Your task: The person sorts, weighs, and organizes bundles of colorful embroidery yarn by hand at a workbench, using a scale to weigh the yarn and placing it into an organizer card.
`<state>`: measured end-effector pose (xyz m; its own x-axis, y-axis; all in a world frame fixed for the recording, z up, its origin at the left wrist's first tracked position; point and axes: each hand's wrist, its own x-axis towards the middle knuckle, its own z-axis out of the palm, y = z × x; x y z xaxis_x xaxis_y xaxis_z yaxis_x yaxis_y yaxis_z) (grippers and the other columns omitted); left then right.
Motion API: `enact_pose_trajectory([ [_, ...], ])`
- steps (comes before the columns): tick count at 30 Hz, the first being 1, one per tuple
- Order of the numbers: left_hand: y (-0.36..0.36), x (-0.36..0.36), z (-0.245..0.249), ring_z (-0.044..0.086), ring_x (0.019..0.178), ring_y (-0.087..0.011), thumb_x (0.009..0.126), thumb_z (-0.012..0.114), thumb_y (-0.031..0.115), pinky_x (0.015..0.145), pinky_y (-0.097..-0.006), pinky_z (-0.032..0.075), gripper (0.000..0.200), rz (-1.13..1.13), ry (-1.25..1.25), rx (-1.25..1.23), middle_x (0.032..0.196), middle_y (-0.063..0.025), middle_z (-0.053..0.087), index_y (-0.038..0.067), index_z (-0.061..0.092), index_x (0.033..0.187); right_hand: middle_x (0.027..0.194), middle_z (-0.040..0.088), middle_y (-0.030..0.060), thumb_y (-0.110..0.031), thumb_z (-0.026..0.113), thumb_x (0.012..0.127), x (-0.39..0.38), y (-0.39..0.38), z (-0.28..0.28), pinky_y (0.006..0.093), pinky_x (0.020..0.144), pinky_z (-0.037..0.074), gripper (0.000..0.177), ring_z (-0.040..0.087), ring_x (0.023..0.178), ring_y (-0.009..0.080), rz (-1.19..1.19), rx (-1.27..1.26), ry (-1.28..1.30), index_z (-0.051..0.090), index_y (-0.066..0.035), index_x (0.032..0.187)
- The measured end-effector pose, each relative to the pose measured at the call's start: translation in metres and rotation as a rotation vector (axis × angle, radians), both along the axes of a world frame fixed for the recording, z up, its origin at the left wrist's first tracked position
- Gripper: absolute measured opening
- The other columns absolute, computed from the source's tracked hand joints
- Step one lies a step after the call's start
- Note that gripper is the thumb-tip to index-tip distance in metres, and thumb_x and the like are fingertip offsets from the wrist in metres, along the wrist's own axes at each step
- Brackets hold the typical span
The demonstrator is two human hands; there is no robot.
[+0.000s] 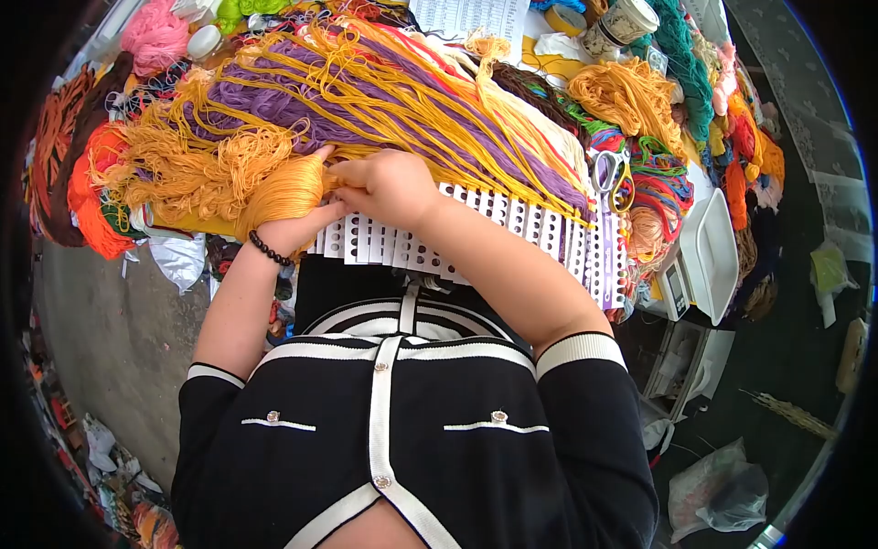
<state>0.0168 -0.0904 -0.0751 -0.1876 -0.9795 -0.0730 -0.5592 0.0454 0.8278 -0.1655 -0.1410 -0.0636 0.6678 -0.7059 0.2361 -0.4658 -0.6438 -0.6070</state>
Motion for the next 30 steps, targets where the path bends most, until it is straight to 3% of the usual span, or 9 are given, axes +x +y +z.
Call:
enact_pose_trajectory([
  [4, 0.004, 0.005, 0.018, 0.047, 0.113, -0.0212, 0.078, 0.066, 0.022, 0.097, -0.0332, 0.036, 0.070, -0.003, 0.201, 0.262, 0.122, -0.0135, 0.051, 0.010, 0.032, 0.138, 0.077, 0.064, 0.0077, -0.029, 0.066, 0.074, 0.005, 0.001, -0.004, 0.0372, 0.064, 0.049, 0.022, 0.062, 0.072, 0.0265, -0.045, 0.031, 0.084, 0.069, -0.019, 0.093],
  [7, 0.008, 0.034, 0.003, 0.052, 0.099, -0.0153, 0.085, 0.057, 0.016, 0.089, -0.0279, 0.040, 0.058, 0.040, -0.056, -0.075, 0.108, -0.0079, 0.056, 0.011, 0.034, 0.138, 0.082, 0.064, 0.0057, -0.029, 0.065, 0.075, 0.003, 0.000, -0.003, 0.0357, 0.066, 0.049, 0.017, 0.062, 0.076, 0.0248, -0.083, 0.059, 0.064, 0.070, -0.020, 0.089],
  [11, 0.018, 0.089, 0.026, 0.045, 0.069, -0.0020, 0.089, 0.050, 0.010, 0.065, -0.0154, 0.038, 0.049, 0.328, 0.552, 0.231, 0.081, 0.0046, 0.050, 0.010, 0.038, 0.136, 0.085, 0.064, 0.0058, -0.028, 0.065, 0.076, 0.002, -0.002, -0.008, 0.0346, 0.069, 0.050, 0.018, 0.061, 0.080, 0.0241, -0.100, 0.097, 0.023, 0.071, -0.017, 0.089],
  [18, -0.018, 0.145, 0.084, 0.051, 0.073, -0.0049, 0.087, 0.055, 0.014, 0.066, -0.0186, 0.042, 0.048, 0.381, 0.553, 0.128, 0.091, -0.0006, 0.058, 0.001, 0.041, 0.131, 0.084, 0.064, 0.0056, -0.025, 0.066, 0.076, 0.002, -0.003, -0.007, 0.0335, 0.070, 0.050, 0.024, 0.061, 0.077, 0.0239, -0.100, 0.070, 0.026, 0.069, -0.012, 0.096],
  [20, -0.024, 0.141, 0.103, 0.055, 0.078, -0.0106, 0.088, 0.058, 0.022, 0.071, -0.0235, 0.046, 0.041, 0.769, 1.048, 0.002, 0.096, -0.0051, 0.058, 0.002, 0.047, 0.123, 0.084, 0.064, 0.0062, -0.023, 0.066, 0.076, 0.001, 0.000, 0.005, 0.0338, 0.071, 0.049, 0.028, 0.061, 0.077, 0.0238, -0.097, 0.117, 0.079, 0.066, -0.011, 0.101],
  [23, -0.006, 0.170, 0.078, 0.056, 0.092, -0.0152, 0.091, 0.053, 0.023, 0.079, -0.0263, 0.047, 0.034, 0.881, 1.138, -0.138, 0.111, -0.0092, 0.055, 0.001, 0.050, 0.117, 0.083, 0.062, 0.0076, -0.020, 0.066, 0.076, -0.003, 0.007, 0.015, 0.0340, 0.071, 0.048, 0.035, 0.060, 0.077, 0.0238, -0.088, 0.182, 0.105, 0.062, -0.008, 0.109],
  [26, 0.054, 0.149, 0.058, 0.055, 0.097, -0.0158, 0.091, 0.052, 0.023, 0.080, -0.0281, 0.048, 0.028, 0.323, 1.383, 0.167, 0.113, -0.0127, 0.055, 0.001, 0.052, 0.108, 0.082, 0.062, 0.0090, -0.016, 0.066, 0.076, -0.005, 0.019, 0.023, 0.0343, 0.070, 0.048, 0.035, 0.060, 0.076, 0.0246, -0.111, 0.211, 0.037, 0.061, -0.005, 0.109],
  [28, 0.079, 0.105, 0.058, 0.053, 0.105, -0.0178, 0.091, 0.051, 0.025, 0.087, -0.0304, 0.044, 0.042, 0.539, 1.266, 0.162, 0.125, -0.0145, 0.049, 0.000, 0.043, 0.125, 0.079, 0.062, 0.0107, -0.011, 0.066, 0.076, 0.001, 0.037, 0.042, 0.0351, 0.068, 0.048, 0.025, 0.060, 0.073, 0.0259, -0.077, 0.170, -0.112, 0.063, -0.003, 0.099],
  [30, 0.093, 0.073, 0.065, 0.048, 0.115, -0.0204, 0.093, 0.044, 0.037, 0.099, -0.0349, 0.034, 0.051, 0.432, 1.000, 0.090, 0.129, -0.0144, 0.047, -0.001, 0.042, 0.128, 0.075, 0.062, 0.0120, -0.009, 0.065, 0.077, 0.015, 0.048, 0.058, 0.0334, 0.064, 0.049, 0.016, 0.060, 0.070, 0.0262, 0.024, 0.176, -0.242, 0.063, -0.002, 0.092],
])
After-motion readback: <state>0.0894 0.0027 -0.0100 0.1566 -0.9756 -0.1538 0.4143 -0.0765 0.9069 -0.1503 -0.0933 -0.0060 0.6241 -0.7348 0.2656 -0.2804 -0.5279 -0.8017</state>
